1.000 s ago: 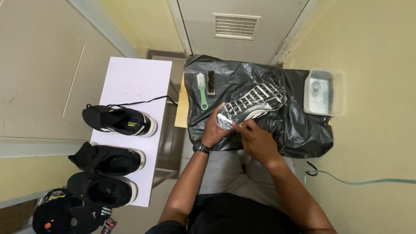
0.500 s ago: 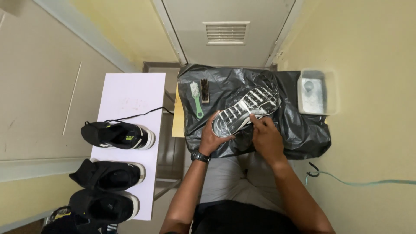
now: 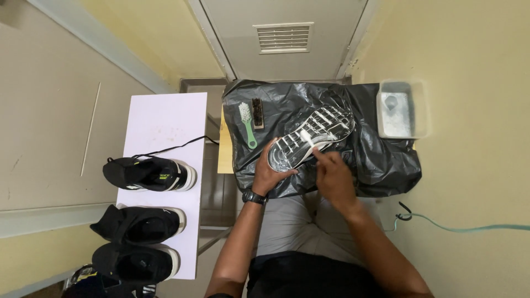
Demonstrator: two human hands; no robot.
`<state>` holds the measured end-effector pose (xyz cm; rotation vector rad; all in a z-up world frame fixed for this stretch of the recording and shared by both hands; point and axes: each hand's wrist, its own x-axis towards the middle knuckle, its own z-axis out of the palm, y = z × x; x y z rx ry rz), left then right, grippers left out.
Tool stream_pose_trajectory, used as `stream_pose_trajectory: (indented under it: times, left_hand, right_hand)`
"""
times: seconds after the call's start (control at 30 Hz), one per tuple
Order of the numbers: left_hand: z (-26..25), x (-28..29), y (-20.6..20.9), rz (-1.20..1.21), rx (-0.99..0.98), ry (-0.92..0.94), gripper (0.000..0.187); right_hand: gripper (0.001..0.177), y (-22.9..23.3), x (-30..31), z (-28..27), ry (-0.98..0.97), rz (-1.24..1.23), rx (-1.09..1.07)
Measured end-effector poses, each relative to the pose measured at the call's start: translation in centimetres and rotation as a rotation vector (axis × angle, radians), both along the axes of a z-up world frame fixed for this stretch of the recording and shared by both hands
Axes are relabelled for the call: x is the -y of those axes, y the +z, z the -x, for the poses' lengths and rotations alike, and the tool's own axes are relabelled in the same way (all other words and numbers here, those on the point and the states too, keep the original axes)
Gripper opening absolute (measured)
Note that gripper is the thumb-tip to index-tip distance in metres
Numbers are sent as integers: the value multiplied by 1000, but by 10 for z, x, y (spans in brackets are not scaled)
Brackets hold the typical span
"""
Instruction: Cleaning the sole of a sneaker using a toothbrush and cleaning solution on a work surface.
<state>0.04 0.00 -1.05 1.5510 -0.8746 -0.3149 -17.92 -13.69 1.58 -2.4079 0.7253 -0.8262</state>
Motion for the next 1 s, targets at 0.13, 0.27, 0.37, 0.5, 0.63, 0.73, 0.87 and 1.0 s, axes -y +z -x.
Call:
stream_pose_trajectory:
  times: [0.13, 0.27, 0.37, 0.5, 0.63, 0.73, 0.87, 1.0]
  left_hand:
    - [-1, 1, -4, 19, 12, -13, 117]
    - [0, 1, 3, 43, -13, -49, 116]
    - [1, -3, 9, 69, -56, -119, 123]
    - [5, -3, 50, -19, 7, -89, 120]
    - [16, 4, 114, -252, 163, -71, 110]
    - [18, 15, 130, -458, 258, -71, 99]
    - [20, 28, 133, -802, 519, -198, 87]
    - [26, 45, 150, -1140, 567, -304, 86]
  right_hand:
    - [41, 4, -27, 1, 81, -75, -35]
    - [44, 0, -44, 3, 180, -77, -75]
    - [46, 8, -45, 7, 168, -46, -78]
    - [49, 27, -35, 10, 92, -36, -205]
    - [47, 27, -18, 13, 47, -95, -214]
    - [49, 15, 2, 9, -32, -54, -276]
    - [54, 17, 18, 13, -119, -149, -369]
    - [56, 25, 29, 19, -130, -188, -421]
